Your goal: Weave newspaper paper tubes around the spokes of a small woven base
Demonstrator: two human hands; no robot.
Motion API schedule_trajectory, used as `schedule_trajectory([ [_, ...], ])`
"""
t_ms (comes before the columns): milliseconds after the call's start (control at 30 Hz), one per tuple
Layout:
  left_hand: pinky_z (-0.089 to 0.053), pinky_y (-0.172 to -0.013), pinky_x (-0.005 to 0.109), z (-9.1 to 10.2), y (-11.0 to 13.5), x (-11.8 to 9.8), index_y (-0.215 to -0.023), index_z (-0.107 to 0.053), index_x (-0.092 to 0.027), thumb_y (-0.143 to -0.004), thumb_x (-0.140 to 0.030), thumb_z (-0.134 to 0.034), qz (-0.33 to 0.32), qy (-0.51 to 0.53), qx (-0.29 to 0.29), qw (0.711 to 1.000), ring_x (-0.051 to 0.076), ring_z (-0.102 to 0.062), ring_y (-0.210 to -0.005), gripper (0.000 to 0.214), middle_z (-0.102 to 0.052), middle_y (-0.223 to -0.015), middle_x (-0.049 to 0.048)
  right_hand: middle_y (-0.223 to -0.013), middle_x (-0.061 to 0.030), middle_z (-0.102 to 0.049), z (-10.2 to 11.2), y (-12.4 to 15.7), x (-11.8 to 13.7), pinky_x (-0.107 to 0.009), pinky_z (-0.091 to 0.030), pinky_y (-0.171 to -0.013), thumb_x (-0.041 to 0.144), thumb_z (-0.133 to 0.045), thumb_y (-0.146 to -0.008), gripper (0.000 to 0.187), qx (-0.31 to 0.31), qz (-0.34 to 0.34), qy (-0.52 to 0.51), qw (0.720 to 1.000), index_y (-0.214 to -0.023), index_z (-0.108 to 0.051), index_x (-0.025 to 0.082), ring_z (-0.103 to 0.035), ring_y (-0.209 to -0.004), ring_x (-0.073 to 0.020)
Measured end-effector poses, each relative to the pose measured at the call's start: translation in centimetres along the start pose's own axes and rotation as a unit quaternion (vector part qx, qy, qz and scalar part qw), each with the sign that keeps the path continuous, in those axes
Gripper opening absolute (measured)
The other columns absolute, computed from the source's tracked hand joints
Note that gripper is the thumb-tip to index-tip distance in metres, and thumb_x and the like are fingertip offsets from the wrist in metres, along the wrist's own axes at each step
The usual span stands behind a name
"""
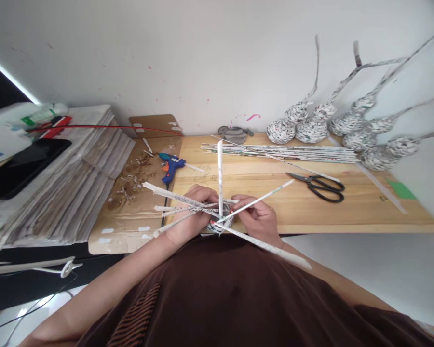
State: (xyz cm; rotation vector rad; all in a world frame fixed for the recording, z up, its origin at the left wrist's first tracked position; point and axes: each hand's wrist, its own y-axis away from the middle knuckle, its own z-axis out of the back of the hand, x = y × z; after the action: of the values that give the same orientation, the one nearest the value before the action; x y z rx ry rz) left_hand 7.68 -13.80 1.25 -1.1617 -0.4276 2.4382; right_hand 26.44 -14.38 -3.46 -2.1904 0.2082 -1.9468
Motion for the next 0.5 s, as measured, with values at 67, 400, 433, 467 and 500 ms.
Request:
schedule_trajectory([
  [67, -0.051, -0.073, 0.027, -0.1, 0.0, 0.3, -0.072, -0.066, -0.018, -0.079, -0.011, -0.072, 0.012, 0.016, -0.011, 1.000, 0.016, -0.067, -0.078, 0.012, -0.073, -0.082, 0.0016, -0.096, -0.0037, -0.074, 0.5, -0.2, 0.6, -0.039, -0.055, -0.091, 0.014, -0.064, -0.085, 0.014, 0.010, 0.059, 0.086, 0.995, -0.082, -0.073, 0.024, -0.070, -0.098, -0.0215],
  [400, -0.052, -0.072, 0.029, -0.4, -0.2, 1.0, -0.072, -0.068, -0.018, -0.074, -0.017, -0.071, 0.096, 0.087, -0.007, 0.992, 0.017, -0.067, -0.077, 0.004, -0.073, -0.082, 0.0033, -0.073, -0.0012, -0.070, 0.1, -3.2, 4.0, -0.033, -0.047, -0.072, 0.030, -0.073, -0.086, 0.007, 0.194, 0.231, 0.298, 0.906, -0.085, -0.077, 0.024, -0.060, -0.070, -0.0170],
  [433, -0.052, -0.072, 0.029, -0.3, -0.2, 1.0, -0.072, -0.067, -0.018, -0.073, -0.018, -0.072, 0.104, 0.096, -0.003, 0.990, 0.018, -0.067, -0.076, 0.004, -0.073, -0.081, 0.0032, -0.073, -0.0011, -0.068, -0.3, -3.5, 4.1, -0.030, -0.046, -0.070, 0.030, -0.074, -0.086, 0.008, 0.209, 0.215, 0.290, 0.909, -0.086, -0.076, 0.022, -0.059, -0.070, -0.0160],
  [467, -0.051, -0.070, 0.028, -0.2, -0.2, 1.0, -0.073, -0.067, -0.018, -0.072, -0.020, -0.072, 0.110, 0.103, 0.005, 0.989, 0.017, -0.066, -0.075, 0.006, -0.072, -0.080, 0.0029, -0.074, -0.0009, -0.066, -0.7, -3.7, 4.4, -0.028, -0.045, -0.067, 0.029, -0.075, -0.085, 0.008, 0.219, 0.194, 0.285, 0.913, -0.086, -0.075, 0.021, -0.059, -0.069, -0.0150],
  [500, -0.051, -0.069, 0.028, -0.1, -0.1, 1.0, -0.073, -0.066, -0.018, -0.072, -0.022, -0.073, 0.113, 0.106, 0.014, 0.988, 0.017, -0.065, -0.074, 0.009, -0.071, -0.079, 0.0025, -0.076, -0.0002, -0.065, -1.2, -3.8, 4.7, -0.027, -0.044, -0.065, 0.028, -0.076, -0.082, 0.008, 0.228, 0.171, 0.281, 0.916, -0.085, -0.074, 0.021, -0.058, -0.068, -0.0138],
])
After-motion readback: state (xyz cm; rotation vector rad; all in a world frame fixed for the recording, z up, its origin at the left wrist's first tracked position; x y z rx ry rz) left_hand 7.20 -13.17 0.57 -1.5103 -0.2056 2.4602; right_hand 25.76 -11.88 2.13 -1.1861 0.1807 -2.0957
